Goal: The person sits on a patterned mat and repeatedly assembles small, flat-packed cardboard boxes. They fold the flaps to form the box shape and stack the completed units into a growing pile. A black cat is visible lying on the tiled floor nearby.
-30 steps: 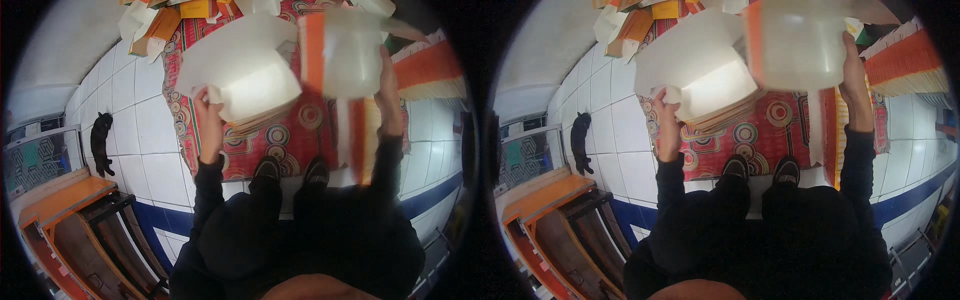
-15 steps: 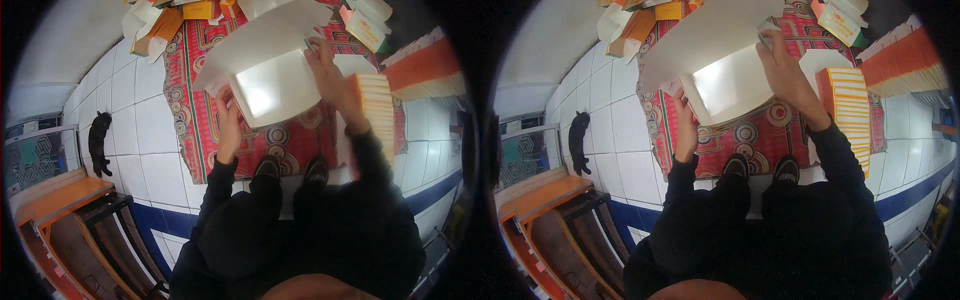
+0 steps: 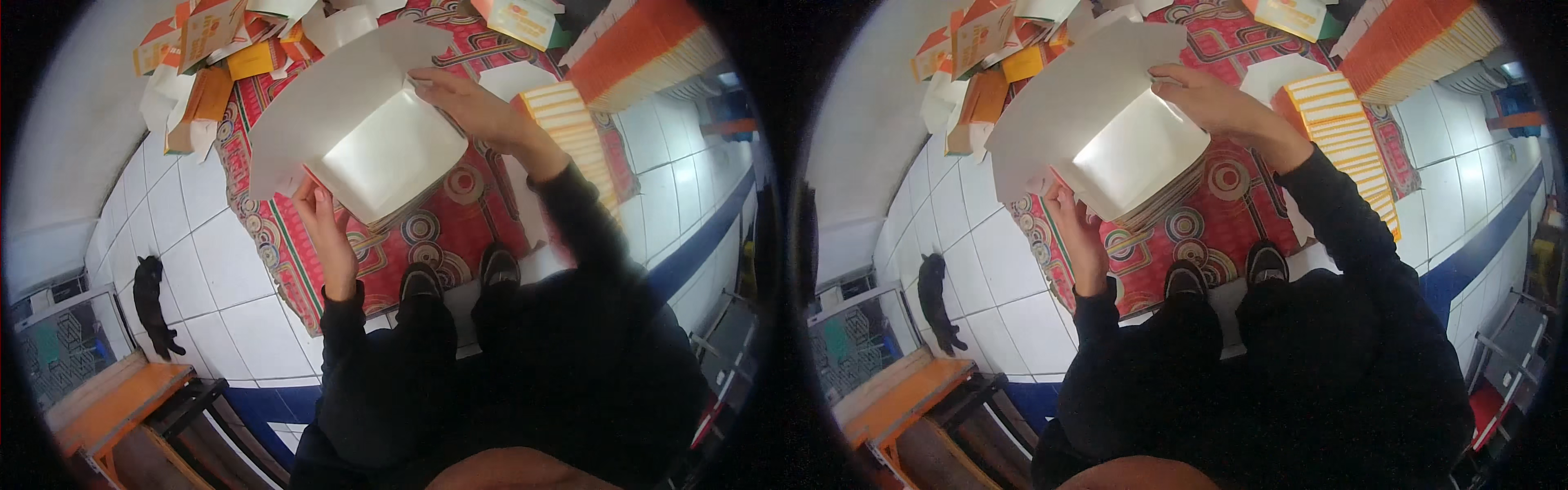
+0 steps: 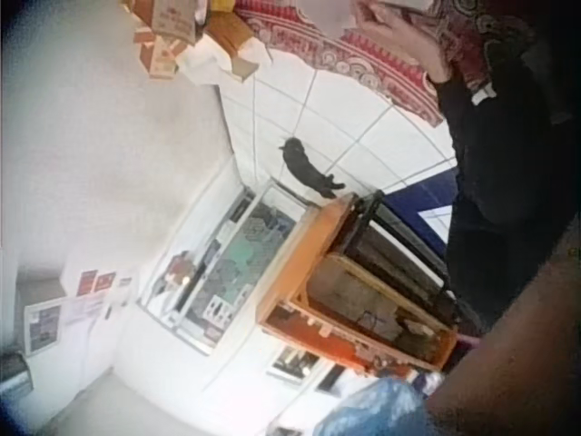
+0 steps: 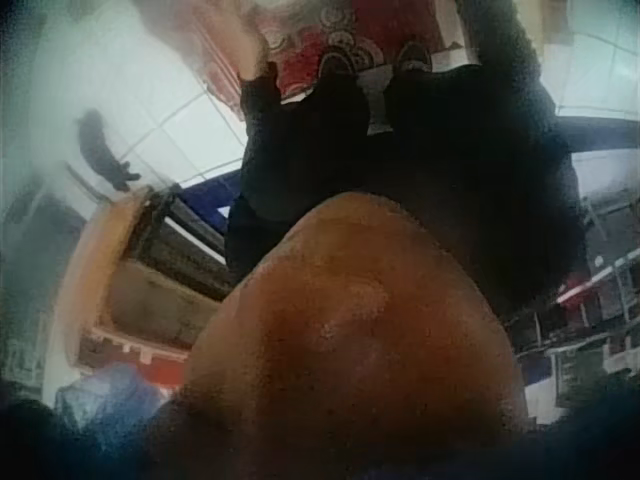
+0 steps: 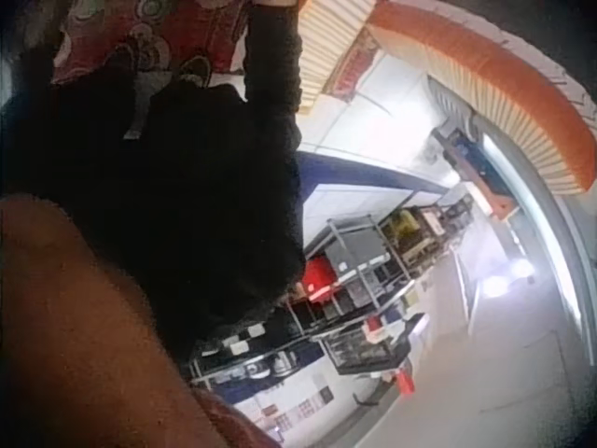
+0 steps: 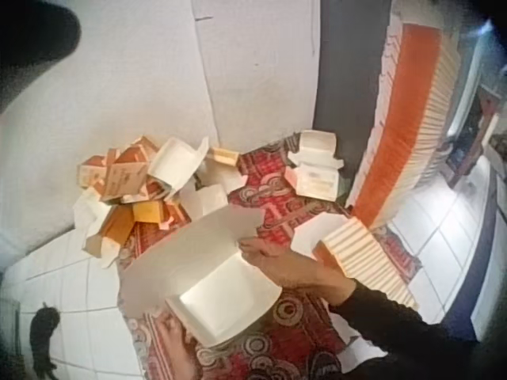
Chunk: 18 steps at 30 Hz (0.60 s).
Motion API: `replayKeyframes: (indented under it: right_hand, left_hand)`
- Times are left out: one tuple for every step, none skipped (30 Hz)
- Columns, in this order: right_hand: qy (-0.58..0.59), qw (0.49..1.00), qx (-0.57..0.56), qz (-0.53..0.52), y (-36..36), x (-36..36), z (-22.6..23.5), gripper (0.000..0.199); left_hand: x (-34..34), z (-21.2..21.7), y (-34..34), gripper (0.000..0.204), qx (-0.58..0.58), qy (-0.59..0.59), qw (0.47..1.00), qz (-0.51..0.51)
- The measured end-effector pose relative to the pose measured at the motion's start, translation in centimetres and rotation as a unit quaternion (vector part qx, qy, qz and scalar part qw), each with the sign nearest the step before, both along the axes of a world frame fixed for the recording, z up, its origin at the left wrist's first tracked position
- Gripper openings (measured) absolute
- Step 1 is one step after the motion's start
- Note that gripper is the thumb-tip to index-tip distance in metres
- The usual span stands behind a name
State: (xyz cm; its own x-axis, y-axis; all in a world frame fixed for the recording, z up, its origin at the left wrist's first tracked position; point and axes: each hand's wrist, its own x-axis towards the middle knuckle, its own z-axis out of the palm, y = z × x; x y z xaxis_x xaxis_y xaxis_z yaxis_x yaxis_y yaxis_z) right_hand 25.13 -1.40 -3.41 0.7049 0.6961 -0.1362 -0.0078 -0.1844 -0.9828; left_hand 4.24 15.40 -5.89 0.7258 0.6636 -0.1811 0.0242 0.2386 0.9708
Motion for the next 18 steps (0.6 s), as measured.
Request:
replayKeyframes:
  right_hand:
    - [0.050,0.998,0.023,0.004,0.0,-0.1,0.1,0.050]
    - [0.001,0.999,-0.033,0.008,-0.1,-0.1,0.3,0.049]
    - [-0.048,0.995,-0.088,0.012,-0.2,-0.1,0.8,0.048]
    - [-0.095,0.985,-0.142,0.018,-0.2,-0.3,1.1,0.047]
    - [-0.140,0.981,-0.135,0.005,-0.1,-0.2,0.4,0.045]
    - [-0.186,0.974,-0.128,-0.007,0.2,0.0,-0.8,0.044]
    - [-0.233,0.964,-0.124,-0.021,0.3,0.1,-0.9,0.045]
    - [-0.244,0.956,-0.162,-0.010,0.5,0.3,-0.9,0.043]
    - [-0.255,0.946,-0.199,0.002,0.8,0.5,-0.8,0.042]
    - [-0.265,0.935,-0.234,0.014,1.3,0.6,-0.5,0.041]
    - [-0.292,0.929,-0.225,-0.009,1.4,0.8,-0.9,0.040]
    - [-0.319,0.922,-0.216,-0.031,1.5,0.7,-2.1,0.040]
    - [-0.346,0.911,-0.216,-0.059,1.0,0.9,-2.9,0.040]
    - [-0.390,0.899,-0.161,-0.116,0.3,0.6,-3.4,0.042]
    - [-0.342,0.922,-0.138,-0.122,1.2,0.1,-2.8,0.043]
    - [-0.293,0.941,-0.115,-0.126,1.8,-0.3,-1.7,0.044]
    - [-0.255,0.946,-0.126,-0.153,0.3,0.6,-0.4,0.045]
    - [-0.226,0.946,-0.105,-0.206,-0.5,2.6,-1.4,0.044]
  left_hand:
    - [0.2,1.3,-0.7,0.046,-0.005,0.010,1.000,0.003]
    - [-0.1,0.3,-0.2,0.046,-0.002,0.004,1.000,-0.003]
    - [-0.1,0.0,0.0,0.045,-0.001,0.001,1.000,-0.008]
    - [-0.3,-0.2,0.2,0.045,0.002,-0.002,1.000,-0.012]
    - [-0.3,0.0,0.3,0.044,0.003,-0.002,1.000,-0.016]
    - [-0.3,0.0,0.4,0.044,0.003,0.004,1.000,-0.011]
    - [-0.1,0.0,0.3,0.044,0.001,0.009,1.000,-0.008]
    - [0.2,-0.1,0.3,0.045,-0.001,0.021,1.000,0.003]
    - [0.4,-0.2,0.3,0.045,-0.003,0.033,0.999,0.014]
    - [0.5,-0.1,0.4,0.047,0.013,0.031,0.999,0.022]
    - [0.7,-0.2,0.4,0.049,0.023,0.026,0.999,0.024]
    - [0.9,-0.2,0.5,0.051,0.034,0.020,0.999,0.026]
    - [1.6,-0.4,0.3,0.053,0.024,0.034,0.999,0.020]
    - [2.2,-0.6,0.1,0.055,0.013,0.049,0.999,0.013]
    - [1.7,-0.3,0.8,0.057,0.023,0.070,0.997,0.032]
    - [1.2,0.0,1.5,0.057,0.042,0.077,0.995,0.039]
    - [2.6,-0.4,1.2,0.058,0.034,0.072,0.997,0.014]
    - [3.0,-0.3,1.5,0.058,0.042,0.073,0.996,0.007]
